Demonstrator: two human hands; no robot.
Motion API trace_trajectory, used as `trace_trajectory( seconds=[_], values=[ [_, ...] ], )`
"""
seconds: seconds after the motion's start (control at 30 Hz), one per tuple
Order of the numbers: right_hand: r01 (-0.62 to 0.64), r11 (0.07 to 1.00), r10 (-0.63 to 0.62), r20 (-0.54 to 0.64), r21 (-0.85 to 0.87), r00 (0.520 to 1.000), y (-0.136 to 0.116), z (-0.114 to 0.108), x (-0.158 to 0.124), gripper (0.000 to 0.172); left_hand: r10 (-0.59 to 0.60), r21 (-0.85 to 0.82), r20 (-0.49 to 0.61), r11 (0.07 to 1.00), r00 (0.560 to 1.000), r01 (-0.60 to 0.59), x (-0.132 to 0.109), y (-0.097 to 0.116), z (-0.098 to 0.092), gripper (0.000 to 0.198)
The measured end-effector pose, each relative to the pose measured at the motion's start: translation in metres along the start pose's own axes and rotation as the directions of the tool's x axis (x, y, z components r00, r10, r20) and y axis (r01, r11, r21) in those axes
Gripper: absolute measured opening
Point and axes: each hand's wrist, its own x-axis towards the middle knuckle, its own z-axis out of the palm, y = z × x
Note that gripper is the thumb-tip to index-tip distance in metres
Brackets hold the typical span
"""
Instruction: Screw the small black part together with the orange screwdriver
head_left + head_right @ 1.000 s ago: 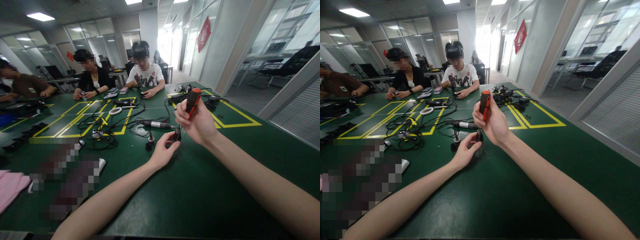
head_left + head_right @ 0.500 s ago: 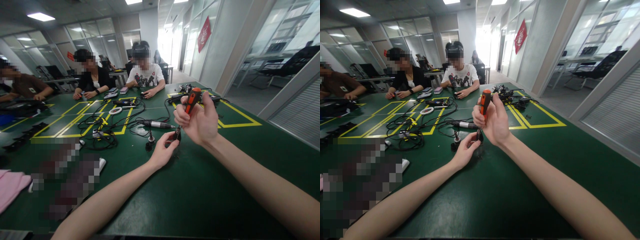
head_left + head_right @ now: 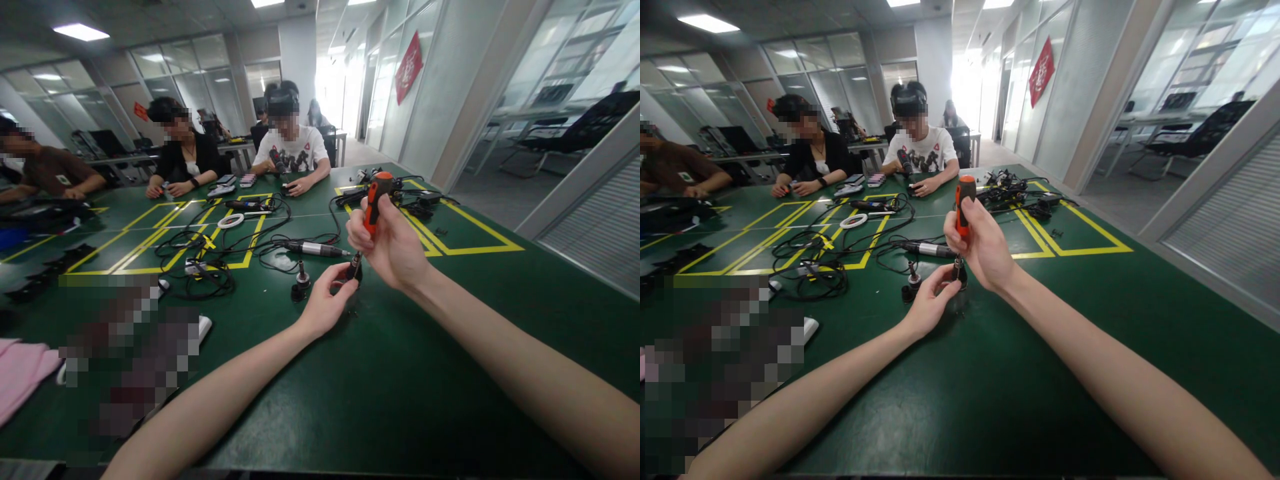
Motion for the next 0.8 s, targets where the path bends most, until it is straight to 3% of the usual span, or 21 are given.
trace_trajectory(
  seconds=[0.13, 0.27, 0.43, 0.57, 0.7, 0.8],
  values=[
    [0.042, 0.995, -0.042, -0.001, -0.095, 0.999, 0.004, -0.005, 0.003, 0.056, -0.003, -0.010, 0.007, 1.000, 1.000, 0.003, -0.001, 0.001, 0.000, 0.032],
    [0.158, 0.956, -0.154, 0.038, -0.247, 0.987, 0.004, -0.015, 0.006, 0.048, -0.015, -0.004, 0.006, 1.000, 1.000, 0.015, -0.001, 0.002, -0.001, 0.031],
    [0.293, 0.803, -0.286, 0.097, -0.518, 0.953, -0.008, -0.022, 0.007, 0.035, -0.014, -0.013, 0.006, 1.000, 1.000, 0.014, -0.001, 0.001, 0.000, 0.032],
    [0.308, 0.674, -0.223, 0.212, -0.671, 0.951, -0.028, -0.026, 0.005, 0.020, -0.006, -0.012, 0.009, 1.000, 1.000, 0.006, -0.001, 0.000, 0.000, 0.033],
    [0.202, 0.701, -0.057, 0.229, -0.684, 0.972, -0.042, -0.029, 0.004, 0.069, 0.017, 0.006, 0.006, 1.000, 1.000, -0.017, -0.002, 0.000, -0.001, 0.034],
    [0.200, 0.750, -0.056, 0.240, -0.631, 0.969, -0.041, -0.028, 0.003, 0.072, 0.050, 0.030, -0.001, 0.998, 0.999, -0.050, -0.002, 0.000, -0.001, 0.035]
  ],
)
